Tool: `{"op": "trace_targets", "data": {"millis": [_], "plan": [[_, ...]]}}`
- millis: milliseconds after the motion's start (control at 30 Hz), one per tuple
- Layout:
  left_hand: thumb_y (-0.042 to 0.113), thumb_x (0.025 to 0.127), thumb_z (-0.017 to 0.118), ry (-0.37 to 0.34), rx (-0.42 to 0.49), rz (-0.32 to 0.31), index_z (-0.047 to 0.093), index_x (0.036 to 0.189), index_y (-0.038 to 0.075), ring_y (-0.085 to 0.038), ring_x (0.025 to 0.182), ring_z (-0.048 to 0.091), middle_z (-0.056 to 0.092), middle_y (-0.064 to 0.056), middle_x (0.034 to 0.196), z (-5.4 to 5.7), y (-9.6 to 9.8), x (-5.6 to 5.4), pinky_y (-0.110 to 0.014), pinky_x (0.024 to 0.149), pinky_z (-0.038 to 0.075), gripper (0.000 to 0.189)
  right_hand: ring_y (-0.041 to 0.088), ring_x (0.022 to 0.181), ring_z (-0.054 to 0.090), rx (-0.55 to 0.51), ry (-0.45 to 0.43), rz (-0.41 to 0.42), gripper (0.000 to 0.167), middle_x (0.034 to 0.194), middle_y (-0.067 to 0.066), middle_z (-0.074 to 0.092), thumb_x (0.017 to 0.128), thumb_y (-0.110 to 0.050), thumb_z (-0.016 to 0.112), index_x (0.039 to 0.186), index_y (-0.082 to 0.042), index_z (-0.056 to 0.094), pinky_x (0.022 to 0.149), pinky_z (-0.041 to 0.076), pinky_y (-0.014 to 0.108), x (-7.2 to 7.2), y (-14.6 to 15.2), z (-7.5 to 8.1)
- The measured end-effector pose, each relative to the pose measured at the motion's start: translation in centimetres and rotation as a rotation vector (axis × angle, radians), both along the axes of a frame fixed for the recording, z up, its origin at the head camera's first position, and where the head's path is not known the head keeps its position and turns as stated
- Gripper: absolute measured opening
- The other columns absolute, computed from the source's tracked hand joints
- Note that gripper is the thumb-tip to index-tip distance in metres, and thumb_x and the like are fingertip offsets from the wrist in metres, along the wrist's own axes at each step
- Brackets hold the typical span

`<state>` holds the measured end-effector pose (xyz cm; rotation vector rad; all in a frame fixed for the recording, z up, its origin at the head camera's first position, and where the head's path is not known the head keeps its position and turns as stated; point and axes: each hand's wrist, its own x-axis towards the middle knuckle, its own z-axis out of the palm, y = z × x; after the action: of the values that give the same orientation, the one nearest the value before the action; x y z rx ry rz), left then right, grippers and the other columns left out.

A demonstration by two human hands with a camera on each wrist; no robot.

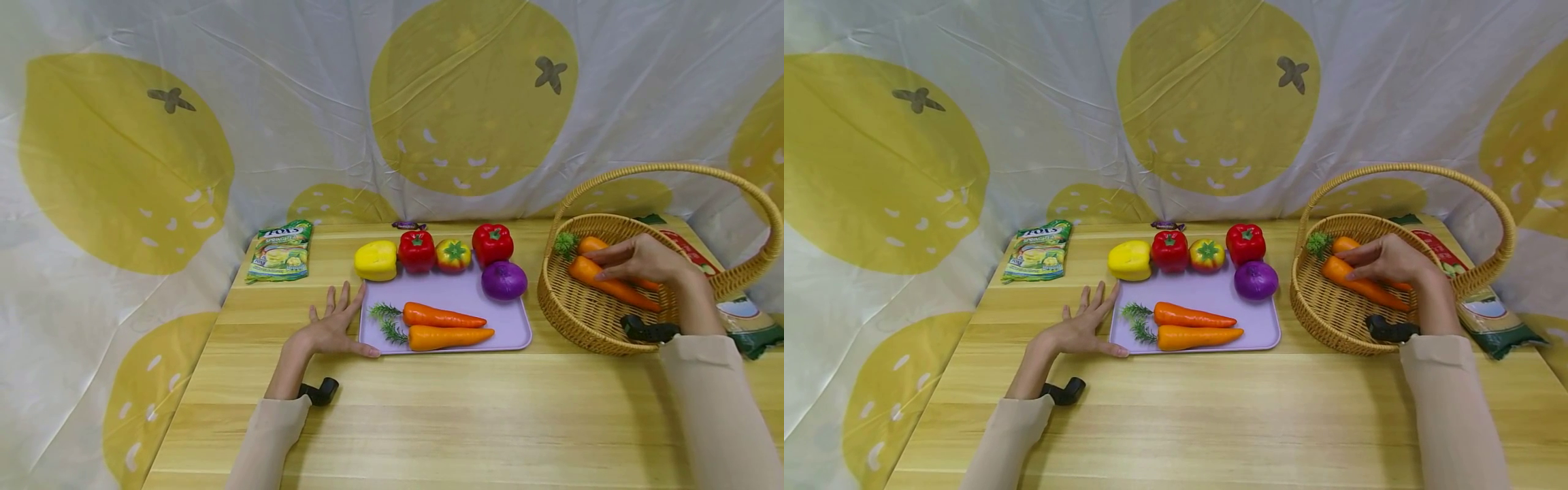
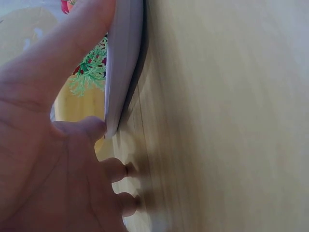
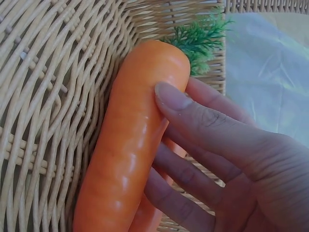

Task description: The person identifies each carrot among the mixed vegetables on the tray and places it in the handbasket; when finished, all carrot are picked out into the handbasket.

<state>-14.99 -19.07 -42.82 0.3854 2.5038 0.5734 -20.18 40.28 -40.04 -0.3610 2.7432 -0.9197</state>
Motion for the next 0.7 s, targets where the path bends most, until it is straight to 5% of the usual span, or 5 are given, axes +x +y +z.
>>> {"op": "trace_targets", "data": {"millis": [300,467,700], "plan": [[0.066,0.076,0.083,0.005,-0.011,0.001,-0.009,0.167,0.025,-0.046,0.155,-0.028,-0.025,-0.019,0.17,0.0,-0.1,-0.1,-0.082,0.115,-0.013,0.135,-0.025,0.096,0.054,-0.063,-0.012,-0.07,0.043,0.11,-0.006,0.08,0.088,-0.02,0.084,0.124,0.0,0.074,0.079,0.044,0.001,0.0,-0.2,0.1],[0.071,0.074,0.081,0.009,0.02,0.001,-0.008,0.167,0.027,-0.046,0.155,-0.03,-0.026,-0.019,0.17,-0.3,-0.2,0.0,-0.081,0.114,-0.016,0.136,-0.023,0.1,0.058,-0.061,-0.026,-0.112,0.042,0.117,-0.009,0.078,0.091,-0.03,0.081,0.129,-0.012,0.074,0.082,0.041,-0.001,0.1,-0.6,0.8],[0.068,0.075,0.083,0.001,0.0,0.0,-0.008,0.167,0.026,-0.046,0.156,-0.027,-0.025,-0.019,0.171,0.2,0.0,0.1,-0.082,0.115,-0.013,0.136,-0.024,0.109,0.053,-0.041,0.005,-0.032,0.041,0.13,-0.012,0.072,0.101,-0.032,0.068,0.138,-0.016,0.068,0.085,0.039,-0.001,1.0,-1.7,2.5]]}}
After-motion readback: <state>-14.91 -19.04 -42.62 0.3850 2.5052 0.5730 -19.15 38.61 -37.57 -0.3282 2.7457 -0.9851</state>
